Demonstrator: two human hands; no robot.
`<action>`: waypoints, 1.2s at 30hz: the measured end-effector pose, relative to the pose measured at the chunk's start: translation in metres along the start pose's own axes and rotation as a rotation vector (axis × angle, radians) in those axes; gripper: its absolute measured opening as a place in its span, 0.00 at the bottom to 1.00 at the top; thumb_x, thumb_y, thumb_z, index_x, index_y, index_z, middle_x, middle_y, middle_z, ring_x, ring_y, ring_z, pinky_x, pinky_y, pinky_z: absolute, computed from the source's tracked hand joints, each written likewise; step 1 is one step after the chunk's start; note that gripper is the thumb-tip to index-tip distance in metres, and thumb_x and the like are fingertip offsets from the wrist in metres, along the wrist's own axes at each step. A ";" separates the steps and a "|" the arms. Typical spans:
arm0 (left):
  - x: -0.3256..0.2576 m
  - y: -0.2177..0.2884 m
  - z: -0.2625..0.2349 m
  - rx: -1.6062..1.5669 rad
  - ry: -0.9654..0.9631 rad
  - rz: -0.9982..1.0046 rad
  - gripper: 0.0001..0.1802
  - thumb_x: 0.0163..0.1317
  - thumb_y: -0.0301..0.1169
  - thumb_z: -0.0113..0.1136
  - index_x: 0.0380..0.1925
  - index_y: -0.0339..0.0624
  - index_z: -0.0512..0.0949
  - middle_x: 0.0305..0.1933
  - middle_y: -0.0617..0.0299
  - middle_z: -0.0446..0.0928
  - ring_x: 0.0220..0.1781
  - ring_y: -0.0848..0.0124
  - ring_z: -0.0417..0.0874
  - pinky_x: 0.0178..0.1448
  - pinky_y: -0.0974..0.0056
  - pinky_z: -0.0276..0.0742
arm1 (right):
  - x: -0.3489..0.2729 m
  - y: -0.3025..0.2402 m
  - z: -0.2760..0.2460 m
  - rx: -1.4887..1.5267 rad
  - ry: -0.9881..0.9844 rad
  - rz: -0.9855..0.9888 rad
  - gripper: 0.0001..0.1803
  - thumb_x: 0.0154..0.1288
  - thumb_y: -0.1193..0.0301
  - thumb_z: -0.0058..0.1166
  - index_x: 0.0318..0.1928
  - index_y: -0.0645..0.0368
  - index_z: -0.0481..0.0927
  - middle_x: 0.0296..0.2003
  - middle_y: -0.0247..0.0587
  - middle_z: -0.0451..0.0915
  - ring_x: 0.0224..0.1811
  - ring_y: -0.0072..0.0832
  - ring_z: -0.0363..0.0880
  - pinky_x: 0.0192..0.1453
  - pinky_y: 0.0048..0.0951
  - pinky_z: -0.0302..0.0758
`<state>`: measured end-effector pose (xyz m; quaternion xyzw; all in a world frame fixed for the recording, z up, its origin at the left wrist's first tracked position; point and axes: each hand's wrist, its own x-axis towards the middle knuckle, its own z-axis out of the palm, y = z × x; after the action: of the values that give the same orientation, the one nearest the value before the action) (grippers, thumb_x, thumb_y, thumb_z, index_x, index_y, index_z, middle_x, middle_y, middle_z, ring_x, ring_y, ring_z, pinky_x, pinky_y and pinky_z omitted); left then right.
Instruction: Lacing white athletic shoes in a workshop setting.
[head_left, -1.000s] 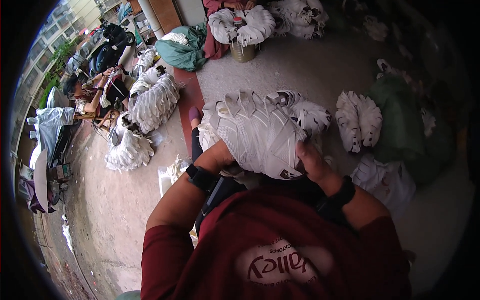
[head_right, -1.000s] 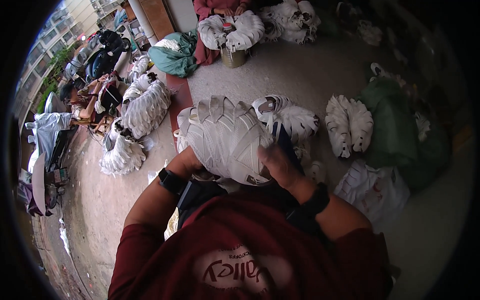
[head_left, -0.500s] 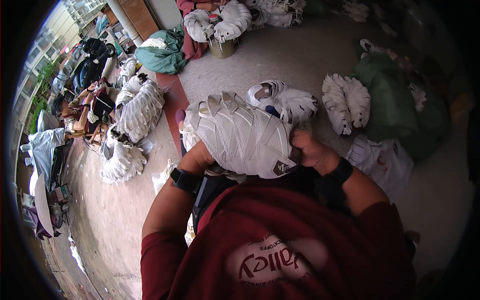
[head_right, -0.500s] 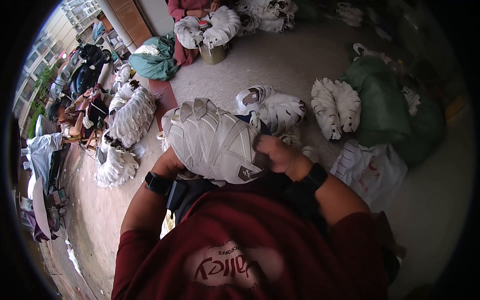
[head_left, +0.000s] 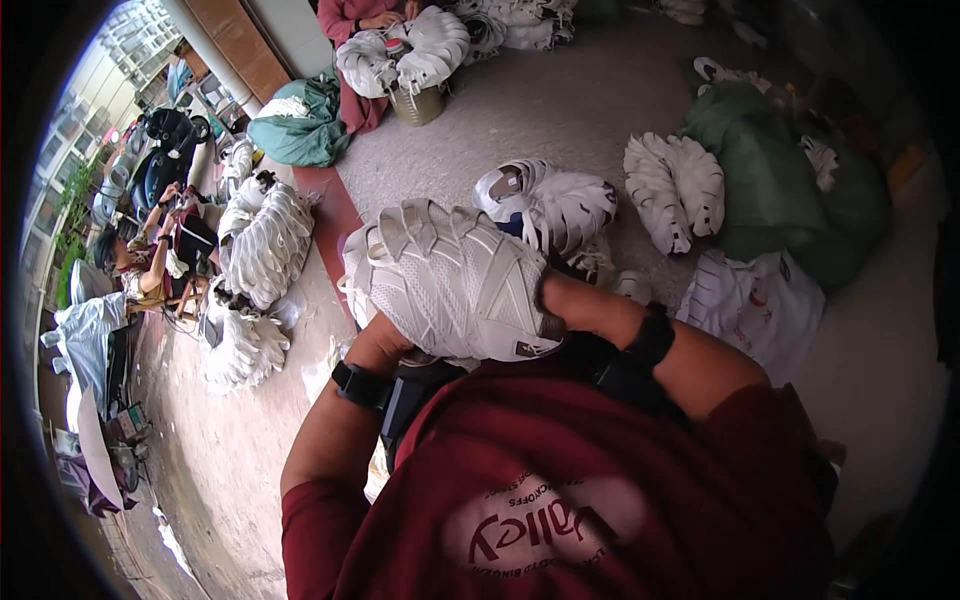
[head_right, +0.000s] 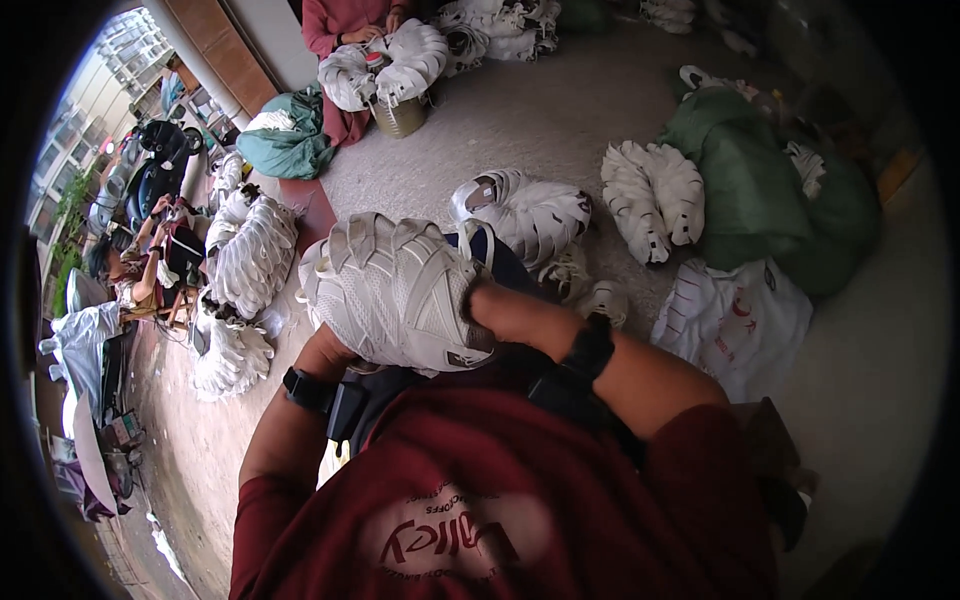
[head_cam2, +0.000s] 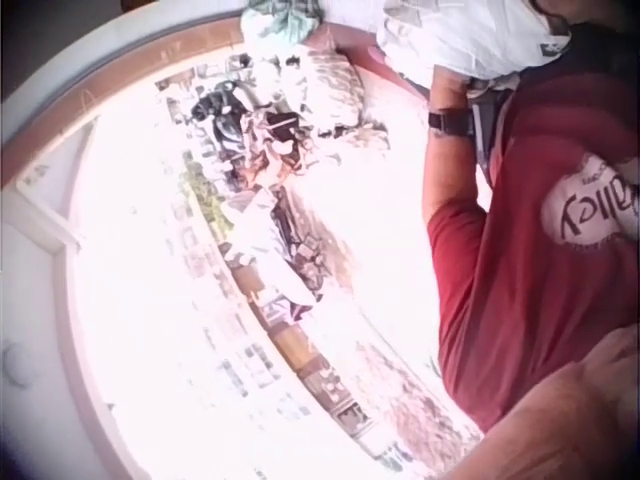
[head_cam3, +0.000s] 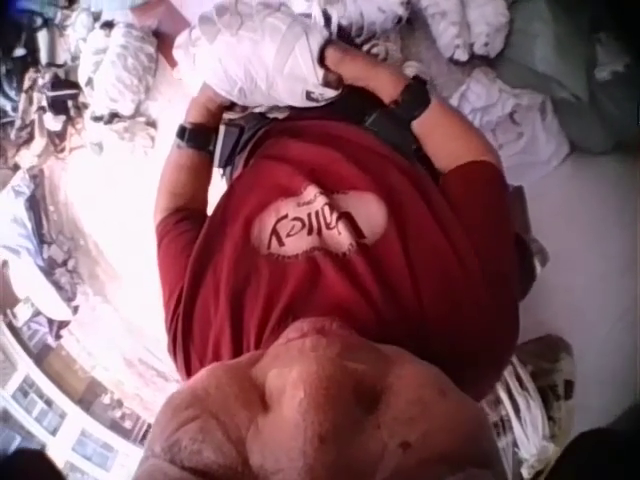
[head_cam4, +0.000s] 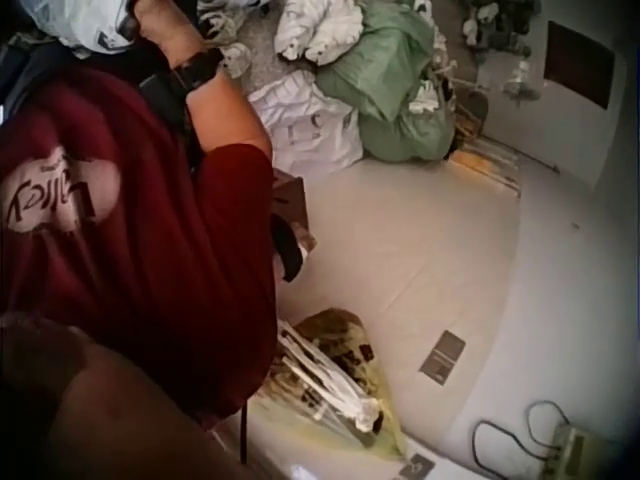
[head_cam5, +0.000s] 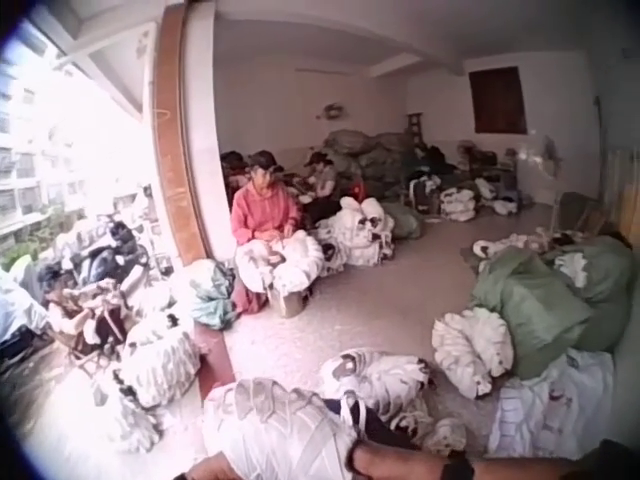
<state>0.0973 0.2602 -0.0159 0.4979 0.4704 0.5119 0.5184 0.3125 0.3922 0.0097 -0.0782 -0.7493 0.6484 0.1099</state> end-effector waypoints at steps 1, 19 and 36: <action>0.000 0.001 0.000 0.115 -0.006 0.027 0.30 0.55 0.27 0.60 0.58 0.42 0.64 0.57 0.60 0.69 0.55 0.66 0.71 0.60 0.62 0.67 | 0.001 -0.002 0.002 0.008 0.006 -0.025 0.33 0.65 0.71 0.47 0.66 0.64 0.50 0.65 0.43 0.55 0.67 0.29 0.51 0.69 0.27 0.48; 0.018 0.063 0.028 0.155 0.001 -0.276 0.11 0.57 0.24 0.57 0.40 0.33 0.77 0.36 0.59 0.80 0.38 0.71 0.80 0.45 0.70 0.74 | -0.037 -0.039 -0.067 -0.365 0.264 0.124 0.23 0.62 0.74 0.43 0.58 0.66 0.66 0.55 0.47 0.71 0.58 0.32 0.69 0.63 0.29 0.63; 0.023 0.073 0.036 -0.015 -0.013 -0.015 0.13 0.58 0.31 0.57 0.40 0.35 0.78 0.31 0.63 0.79 0.25 0.82 0.72 0.30 0.77 0.68 | 0.021 -0.021 0.004 -1.009 0.100 0.129 0.10 0.49 0.66 0.50 0.29 0.58 0.80 0.27 0.49 0.79 0.31 0.46 0.78 0.36 0.43 0.73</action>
<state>0.1295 0.2809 0.0595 0.4939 0.4670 0.5081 0.5290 0.2916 0.3905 0.0316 -0.1985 -0.9565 0.2070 0.0538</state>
